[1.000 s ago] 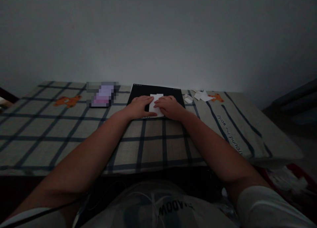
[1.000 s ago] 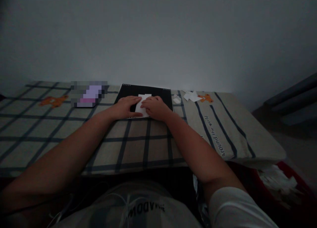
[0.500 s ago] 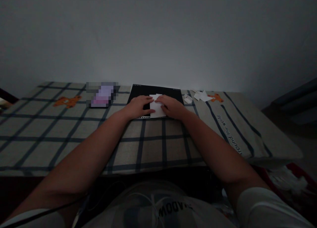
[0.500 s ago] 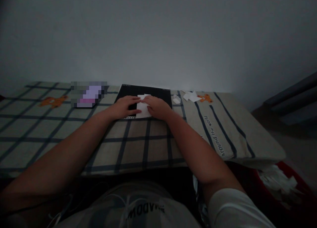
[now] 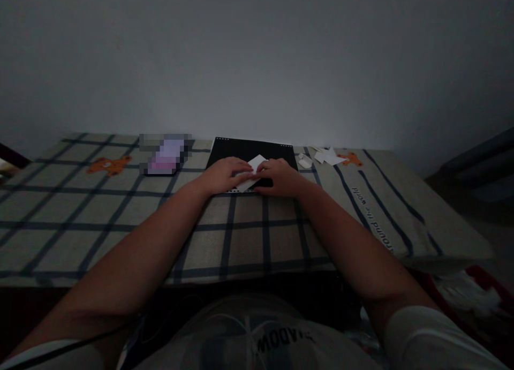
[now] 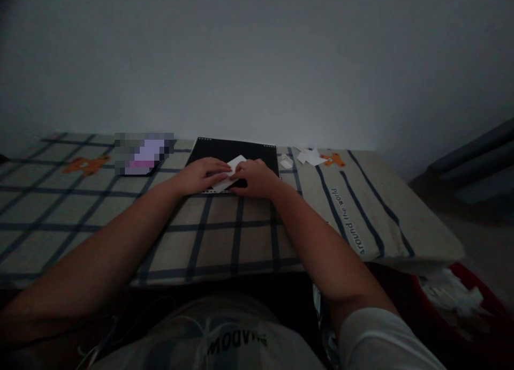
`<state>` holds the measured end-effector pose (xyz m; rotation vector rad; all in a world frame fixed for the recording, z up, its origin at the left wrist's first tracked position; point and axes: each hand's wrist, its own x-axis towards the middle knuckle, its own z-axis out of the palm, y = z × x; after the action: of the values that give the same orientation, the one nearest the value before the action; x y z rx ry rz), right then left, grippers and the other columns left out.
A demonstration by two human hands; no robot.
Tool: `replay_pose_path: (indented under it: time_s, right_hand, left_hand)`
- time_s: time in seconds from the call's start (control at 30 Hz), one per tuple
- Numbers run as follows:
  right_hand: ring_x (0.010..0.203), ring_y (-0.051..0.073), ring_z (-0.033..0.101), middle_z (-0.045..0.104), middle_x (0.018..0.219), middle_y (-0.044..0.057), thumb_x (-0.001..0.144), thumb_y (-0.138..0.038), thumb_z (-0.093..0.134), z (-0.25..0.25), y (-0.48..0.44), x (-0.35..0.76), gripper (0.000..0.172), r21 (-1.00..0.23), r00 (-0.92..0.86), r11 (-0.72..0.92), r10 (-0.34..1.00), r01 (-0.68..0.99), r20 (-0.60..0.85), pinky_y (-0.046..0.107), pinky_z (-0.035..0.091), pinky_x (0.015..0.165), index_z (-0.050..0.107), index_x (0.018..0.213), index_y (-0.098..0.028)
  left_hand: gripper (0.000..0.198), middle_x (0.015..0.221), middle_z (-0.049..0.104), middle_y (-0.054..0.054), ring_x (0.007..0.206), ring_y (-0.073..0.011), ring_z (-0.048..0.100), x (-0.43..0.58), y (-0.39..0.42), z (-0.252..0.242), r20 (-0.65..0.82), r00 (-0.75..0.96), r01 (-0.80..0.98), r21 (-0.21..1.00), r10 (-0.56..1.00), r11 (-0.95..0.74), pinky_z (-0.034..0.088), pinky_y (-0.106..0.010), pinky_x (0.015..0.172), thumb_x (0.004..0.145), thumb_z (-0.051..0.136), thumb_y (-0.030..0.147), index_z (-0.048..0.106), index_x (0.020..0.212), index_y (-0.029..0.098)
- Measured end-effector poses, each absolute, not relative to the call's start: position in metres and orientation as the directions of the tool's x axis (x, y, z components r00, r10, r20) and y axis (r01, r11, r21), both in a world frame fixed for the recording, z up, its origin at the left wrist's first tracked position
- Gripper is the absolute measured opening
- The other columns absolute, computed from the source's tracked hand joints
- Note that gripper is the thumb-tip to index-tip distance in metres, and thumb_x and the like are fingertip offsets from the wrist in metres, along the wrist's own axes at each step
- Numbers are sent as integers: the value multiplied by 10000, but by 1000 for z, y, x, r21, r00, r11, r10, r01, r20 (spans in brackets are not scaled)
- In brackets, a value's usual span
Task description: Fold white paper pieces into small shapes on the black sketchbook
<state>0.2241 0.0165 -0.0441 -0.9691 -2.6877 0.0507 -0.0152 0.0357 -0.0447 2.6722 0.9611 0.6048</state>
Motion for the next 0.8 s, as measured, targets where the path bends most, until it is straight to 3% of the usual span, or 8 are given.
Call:
replay_pose_path:
  time_s: [0.1, 0.3, 0.57, 0.8]
  right_hand:
    - [1075, 253, 625, 729, 1161, 86, 959, -362, 627, -43, 18, 225, 267, -129, -742, 784, 617, 607, 261, 387, 372, 897, 773, 1127, -215]
    - [1021, 254, 612, 721, 1128, 102, 909, -426, 700, -46, 20, 224, 343, -110, -745, 782, 620, 614, 247, 363, 390, 849, 763, 1161, -201]
    - [1007, 258, 621, 730, 1088, 106, 911, -309, 649, -46, 16, 210, 185, -36, -795, 834, 537, 550, 283, 381, 415, 873, 789, 941, -193]
    - [967, 232, 616, 721, 1015, 96, 863, -193, 615, -52, 16, 203, 124, -156, -803, 849, 528, 505, 276, 365, 433, 889, 738, 875, -180]
  left_hand:
    - [526, 1277, 728, -89, 1225, -261, 644, -16, 32, -41, 273, 707, 548, 370, 652, -750, 463, -401, 1089, 966, 455, 578, 748, 1215, 220]
    - [553, 1343, 696, -100, 1262, -279, 631, -18, 29, -38, 230, 724, 553, 369, 650, -747, 456, -396, 1095, 874, 618, 592, 719, 1269, 218]
    - [529, 1384, 675, -68, 1278, -275, 624, -18, 30, -38, 237, 756, 491, 410, 610, -769, 451, -386, 1095, 854, 658, 550, 700, 1296, 263]
    - [510, 1325, 706, -89, 1250, -250, 642, -21, 32, -41, 274, 735, 444, 497, 621, -745, 464, -374, 1085, 962, 467, 542, 720, 1256, 211]
